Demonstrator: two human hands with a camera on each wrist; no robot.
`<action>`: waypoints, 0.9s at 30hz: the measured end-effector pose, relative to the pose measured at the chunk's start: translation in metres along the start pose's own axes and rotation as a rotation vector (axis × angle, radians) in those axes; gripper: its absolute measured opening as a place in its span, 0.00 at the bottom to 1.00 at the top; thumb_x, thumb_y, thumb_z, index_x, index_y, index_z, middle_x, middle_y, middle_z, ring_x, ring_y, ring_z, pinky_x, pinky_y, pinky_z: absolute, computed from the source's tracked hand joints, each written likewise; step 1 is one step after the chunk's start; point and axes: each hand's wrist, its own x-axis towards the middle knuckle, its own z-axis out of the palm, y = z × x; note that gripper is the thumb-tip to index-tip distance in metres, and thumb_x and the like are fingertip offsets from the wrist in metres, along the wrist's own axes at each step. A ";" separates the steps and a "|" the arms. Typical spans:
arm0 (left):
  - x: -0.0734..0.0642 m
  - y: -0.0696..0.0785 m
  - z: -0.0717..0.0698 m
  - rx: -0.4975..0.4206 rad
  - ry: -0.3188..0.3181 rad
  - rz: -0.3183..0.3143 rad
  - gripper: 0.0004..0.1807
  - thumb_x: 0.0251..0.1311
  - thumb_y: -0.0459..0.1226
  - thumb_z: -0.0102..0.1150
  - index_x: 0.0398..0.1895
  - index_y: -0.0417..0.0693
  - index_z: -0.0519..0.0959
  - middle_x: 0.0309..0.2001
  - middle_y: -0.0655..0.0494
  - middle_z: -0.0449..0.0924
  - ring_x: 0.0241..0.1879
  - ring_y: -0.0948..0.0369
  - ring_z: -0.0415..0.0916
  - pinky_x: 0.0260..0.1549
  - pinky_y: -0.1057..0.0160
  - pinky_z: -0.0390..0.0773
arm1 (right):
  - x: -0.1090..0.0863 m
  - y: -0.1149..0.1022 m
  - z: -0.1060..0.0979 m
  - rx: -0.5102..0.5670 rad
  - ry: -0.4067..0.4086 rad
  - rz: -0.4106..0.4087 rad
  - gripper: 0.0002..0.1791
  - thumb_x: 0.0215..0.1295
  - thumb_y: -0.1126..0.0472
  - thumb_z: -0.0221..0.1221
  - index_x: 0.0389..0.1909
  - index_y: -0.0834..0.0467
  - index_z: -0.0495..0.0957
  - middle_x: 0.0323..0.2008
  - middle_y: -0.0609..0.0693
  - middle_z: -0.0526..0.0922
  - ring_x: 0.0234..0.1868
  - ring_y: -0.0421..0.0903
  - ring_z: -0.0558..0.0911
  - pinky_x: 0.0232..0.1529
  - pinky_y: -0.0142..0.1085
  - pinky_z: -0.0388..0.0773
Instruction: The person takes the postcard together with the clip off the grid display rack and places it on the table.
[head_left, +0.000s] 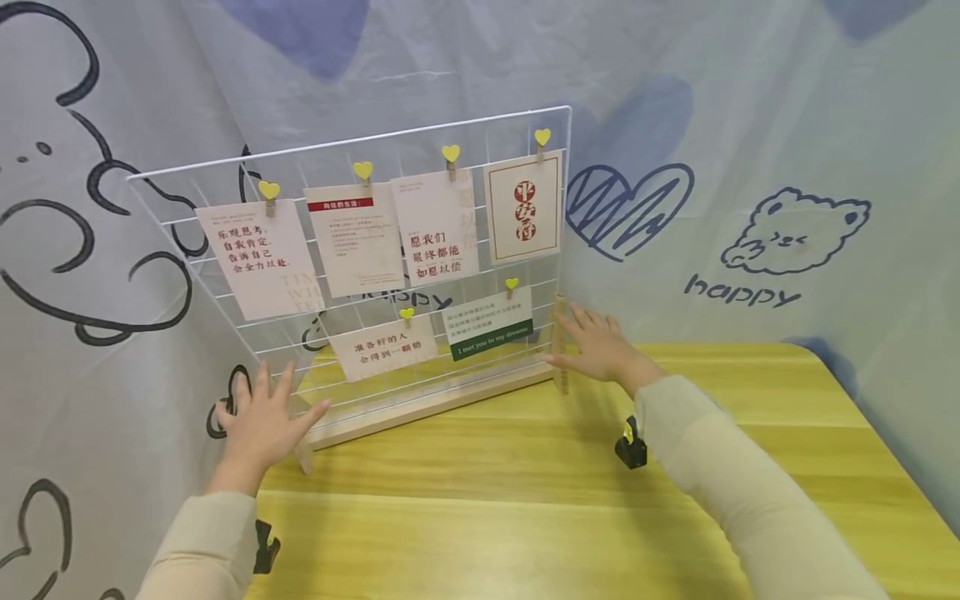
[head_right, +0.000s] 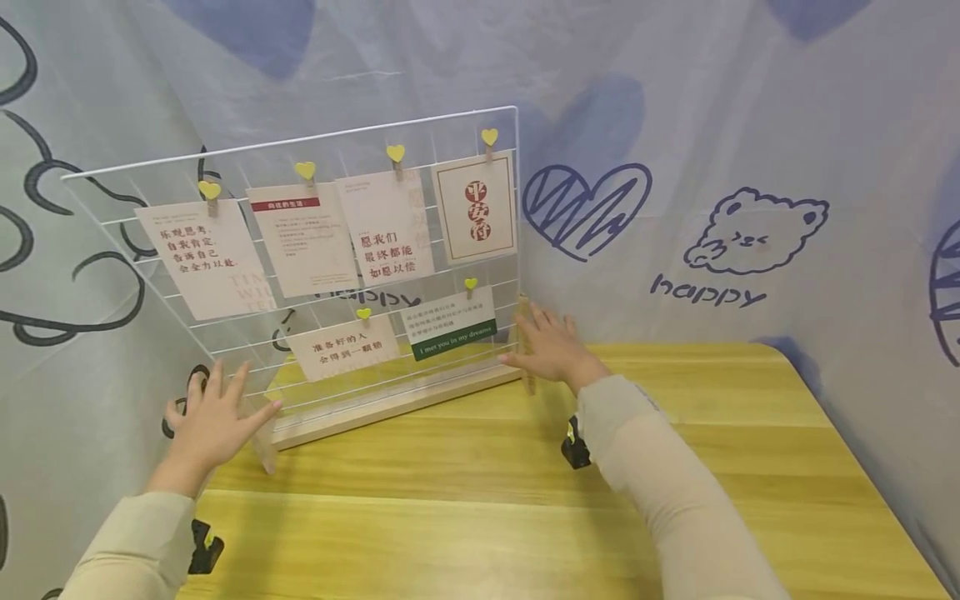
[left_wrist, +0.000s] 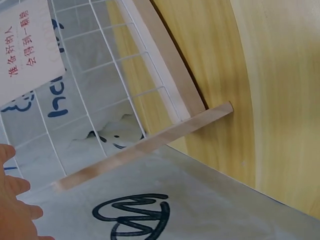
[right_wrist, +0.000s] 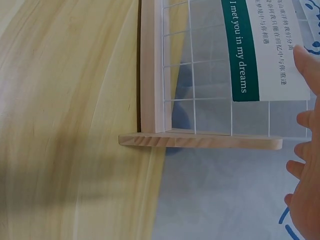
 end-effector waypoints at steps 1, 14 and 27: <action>0.000 -0.001 0.001 -0.002 0.003 -0.007 0.48 0.50 0.66 0.34 0.66 0.45 0.41 0.62 0.29 0.33 0.57 0.31 0.26 0.41 0.27 0.30 | 0.001 0.000 0.001 -0.001 0.000 0.003 0.43 0.57 0.37 0.45 0.65 0.57 0.43 0.64 0.63 0.38 0.62 0.63 0.41 0.56 0.57 0.30; 0.005 -0.014 0.006 -0.049 0.006 -0.081 0.48 0.52 0.66 0.31 0.65 0.39 0.41 0.61 0.29 0.33 0.56 0.30 0.31 0.40 0.26 0.33 | 0.019 0.000 0.006 0.000 0.028 -0.028 0.42 0.57 0.39 0.46 0.64 0.61 0.47 0.64 0.61 0.41 0.61 0.64 0.44 0.56 0.60 0.37; 0.019 -0.016 0.007 -0.130 -0.003 -0.134 0.49 0.53 0.65 0.32 0.63 0.34 0.42 0.61 0.27 0.32 0.57 0.31 0.31 0.38 0.26 0.38 | 0.033 0.003 -0.001 0.027 -0.007 0.049 0.47 0.55 0.33 0.42 0.65 0.61 0.41 0.64 0.63 0.40 0.63 0.60 0.40 0.58 0.55 0.34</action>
